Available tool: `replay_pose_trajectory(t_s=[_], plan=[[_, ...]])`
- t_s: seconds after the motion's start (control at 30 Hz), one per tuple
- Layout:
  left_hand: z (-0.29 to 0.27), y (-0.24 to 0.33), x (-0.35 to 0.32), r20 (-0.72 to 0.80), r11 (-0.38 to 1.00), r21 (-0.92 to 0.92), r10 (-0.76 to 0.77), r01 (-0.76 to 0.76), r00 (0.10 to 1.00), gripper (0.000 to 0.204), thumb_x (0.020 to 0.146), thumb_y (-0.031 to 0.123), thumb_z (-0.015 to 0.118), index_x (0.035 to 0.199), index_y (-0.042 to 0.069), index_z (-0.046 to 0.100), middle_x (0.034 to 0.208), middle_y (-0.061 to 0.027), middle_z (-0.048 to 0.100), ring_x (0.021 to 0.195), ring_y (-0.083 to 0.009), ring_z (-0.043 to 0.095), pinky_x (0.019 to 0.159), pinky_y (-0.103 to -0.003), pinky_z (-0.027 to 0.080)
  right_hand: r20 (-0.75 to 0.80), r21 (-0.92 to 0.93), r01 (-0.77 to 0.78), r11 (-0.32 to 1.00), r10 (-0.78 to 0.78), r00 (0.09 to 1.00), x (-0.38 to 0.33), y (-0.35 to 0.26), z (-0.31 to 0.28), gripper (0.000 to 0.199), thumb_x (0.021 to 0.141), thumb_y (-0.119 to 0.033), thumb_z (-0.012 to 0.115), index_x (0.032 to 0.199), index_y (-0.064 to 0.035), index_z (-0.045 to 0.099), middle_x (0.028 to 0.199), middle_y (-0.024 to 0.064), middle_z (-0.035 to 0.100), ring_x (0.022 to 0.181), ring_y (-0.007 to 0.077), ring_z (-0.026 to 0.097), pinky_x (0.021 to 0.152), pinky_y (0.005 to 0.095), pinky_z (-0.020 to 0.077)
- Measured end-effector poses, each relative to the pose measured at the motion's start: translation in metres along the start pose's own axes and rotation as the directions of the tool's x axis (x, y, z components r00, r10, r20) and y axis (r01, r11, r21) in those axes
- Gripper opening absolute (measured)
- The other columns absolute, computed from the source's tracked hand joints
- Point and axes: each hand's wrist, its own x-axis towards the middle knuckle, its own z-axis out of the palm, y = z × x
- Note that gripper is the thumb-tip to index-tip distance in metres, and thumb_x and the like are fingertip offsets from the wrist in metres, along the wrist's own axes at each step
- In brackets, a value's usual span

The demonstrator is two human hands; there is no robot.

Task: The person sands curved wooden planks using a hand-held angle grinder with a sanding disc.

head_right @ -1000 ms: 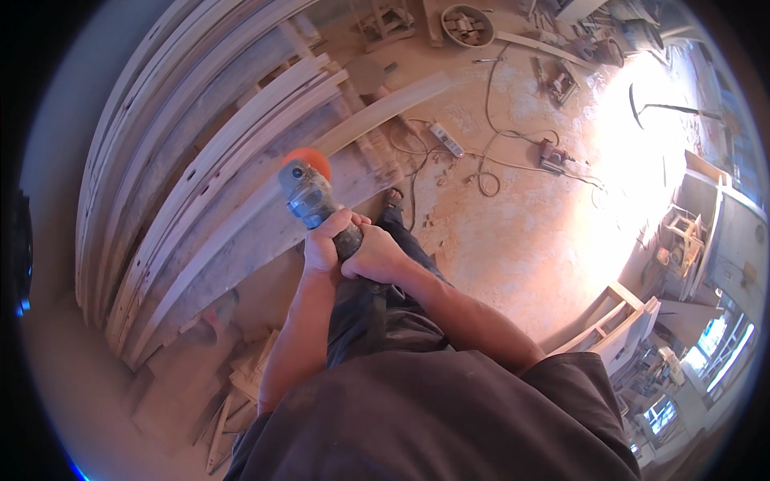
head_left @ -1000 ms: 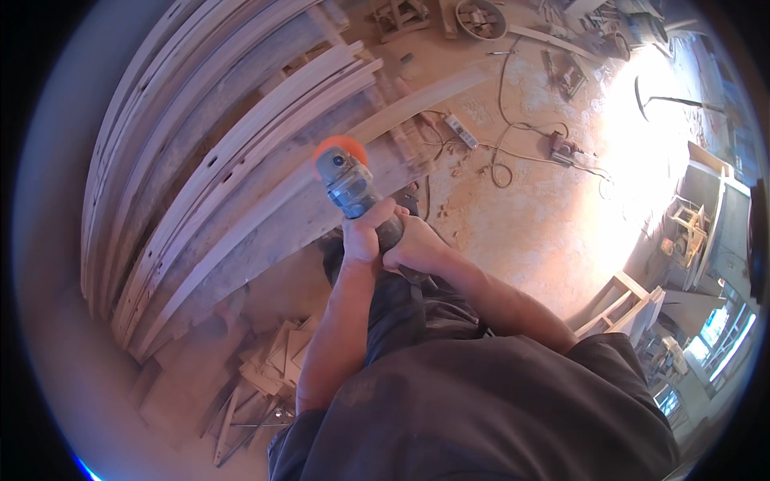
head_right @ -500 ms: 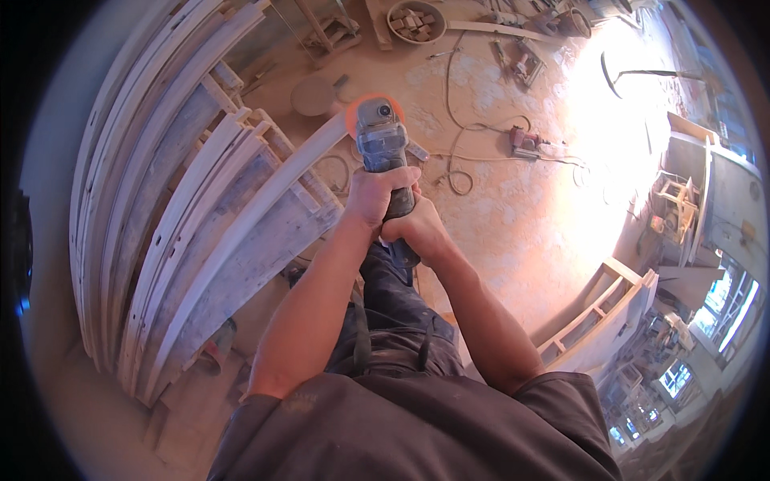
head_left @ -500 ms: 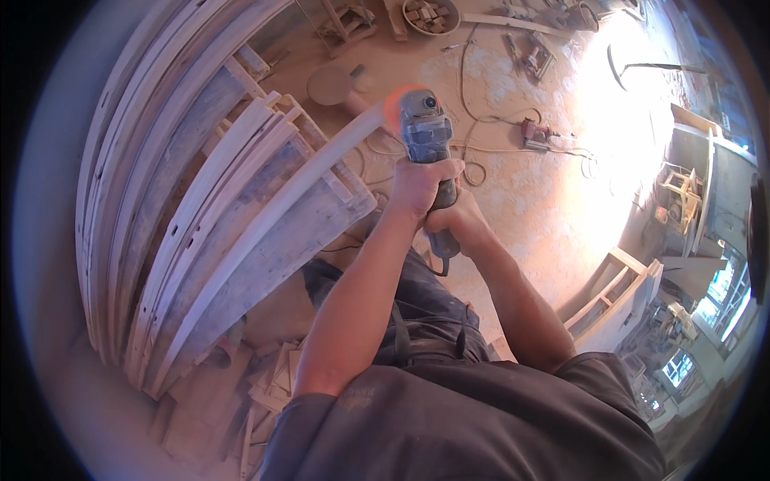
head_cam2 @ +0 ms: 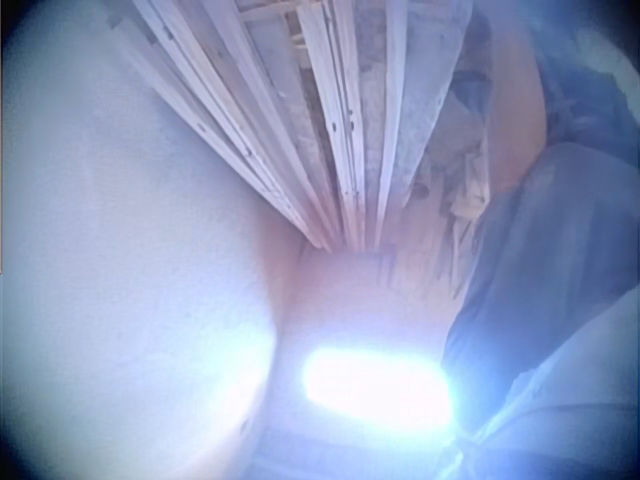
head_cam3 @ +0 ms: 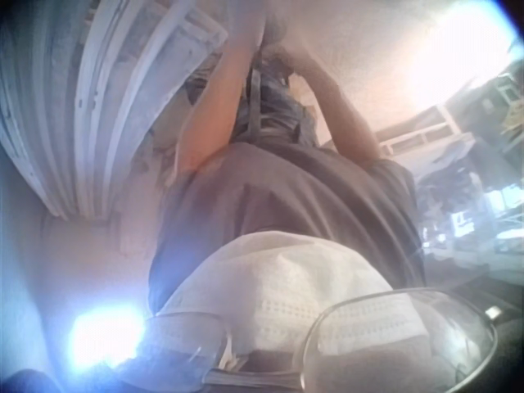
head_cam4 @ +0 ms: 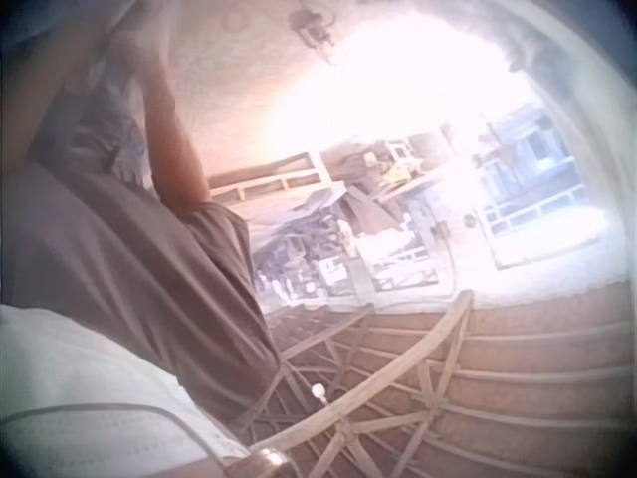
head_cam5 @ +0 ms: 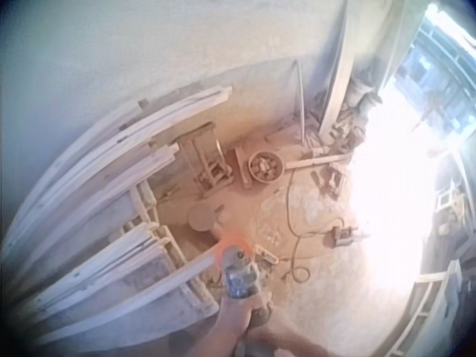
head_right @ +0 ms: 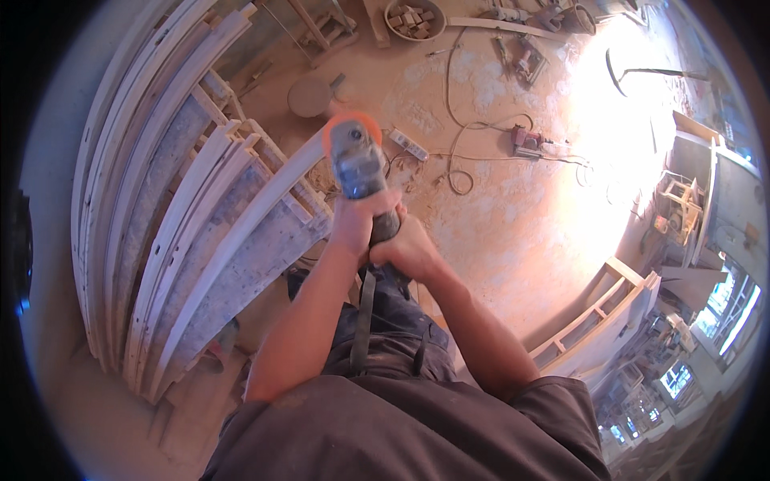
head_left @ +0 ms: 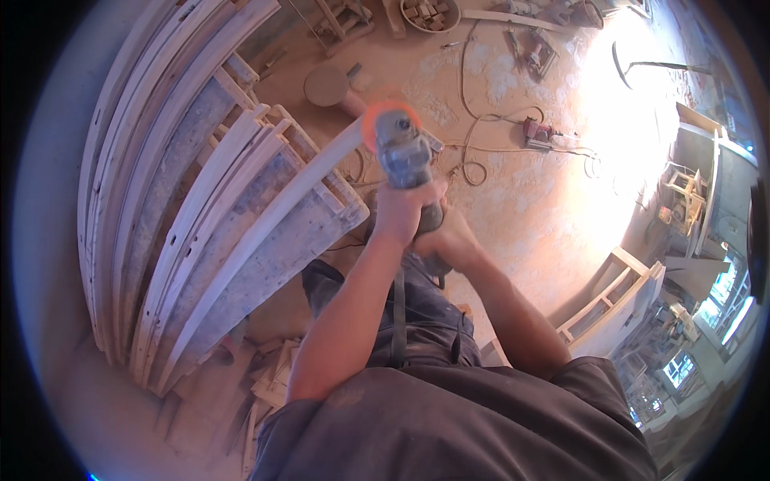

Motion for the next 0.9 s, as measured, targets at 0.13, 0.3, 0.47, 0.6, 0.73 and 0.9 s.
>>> replay_pose_trajectory(t_s=[0.13,0.3,0.47,0.6,0.73,0.9], plan=[[-0.006,-0.015,-0.012,-0.035,0.993,-0.120,-0.008,0.004,0.999,0.013,0.078,0.010,0.080,0.083,0.003,0.070,0.076,-0.0042,0.069,0.067,-0.0143,0.065,0.067,-0.032,0.053,0.051,-0.027,0.002,1.000,0.000,0.999,-0.007,0.010,0.002,0.048,0.058,-0.008,0.077,0.104,-0.0006,0.065,0.087,0.0033,0.068,0.079,0.0140,0.064,0.076,0.0303,0.0532],[0.009,0.009,0.022,0.011,1.000,-0.020,-0.015,0.015,1.000,0.017,0.076,0.012,0.082,0.085,0.003,0.071,0.078,-0.0052,0.069,0.067,-0.0147,0.065,0.066,-0.033,0.054,-0.010,0.040,0.049,0.998,-0.049,0.999,0.016,-0.009,-0.007,0.037,0.058,-0.002,0.071,0.095,0.0042,0.069,0.086,0.0090,0.072,0.074,0.0199,0.069,0.070,0.0329,0.0552],[0.002,0.004,0.023,-0.025,0.998,-0.069,-0.007,0.005,1.000,0.022,0.076,0.012,0.083,0.091,0.002,0.072,0.082,-0.0061,0.070,0.068,-0.0156,0.066,0.067,-0.034,0.055,0.052,-0.038,-0.004,0.999,0.006,0.999,0.020,-0.010,-0.007,0.038,0.058,-0.003,0.073,0.095,0.0034,0.068,0.084,0.0078,0.070,0.073,0.0184,0.067,0.069,0.0315,0.0546],[-0.027,0.010,-0.002,-0.039,0.994,-0.113,0.005,-0.009,0.999,0.022,0.076,0.011,0.083,0.092,0.002,0.071,0.082,-0.0069,0.070,0.068,-0.0165,0.066,0.066,-0.034,0.055,0.103,-0.071,-0.027,0.997,0.035,0.994,0.014,-0.005,0.021,0.042,0.058,-0.005,0.076,0.098,0.0022,0.065,0.087,0.0051,0.067,0.078,0.0156,0.063,0.075,0.0302,0.0529],[-0.059,0.001,-0.022,-0.094,0.984,-0.169,0.047,-0.062,0.994,0.017,0.078,0.010,0.082,0.086,0.001,0.069,0.078,-0.0080,0.069,0.065,-0.0182,0.066,0.064,-0.034,0.054,0.125,-0.192,-0.038,0.981,0.063,0.990,0.005,0.003,0.052,0.050,0.058,-0.007,0.078,0.104,0.0019,0.062,0.088,0.0053,0.068,0.081,0.0146,0.064,0.076,0.0299,0.0534],[-0.110,-0.015,-0.051,-0.142,0.975,-0.202,0.069,-0.097,0.988,0.017,0.078,0.012,0.081,0.086,0.002,0.070,0.078,-0.0076,0.069,0.066,-0.0179,0.066,0.064,-0.034,0.054,0.176,-0.285,-0.028,0.958,0.081,0.981,0.000,0.029,0.093,0.063,0.057,-0.008,0.078,0.115,0.0033,0.058,0.091,0.0076,0.068,0.081,0.0179,0.066,0.076,0.0315,0.0551]])
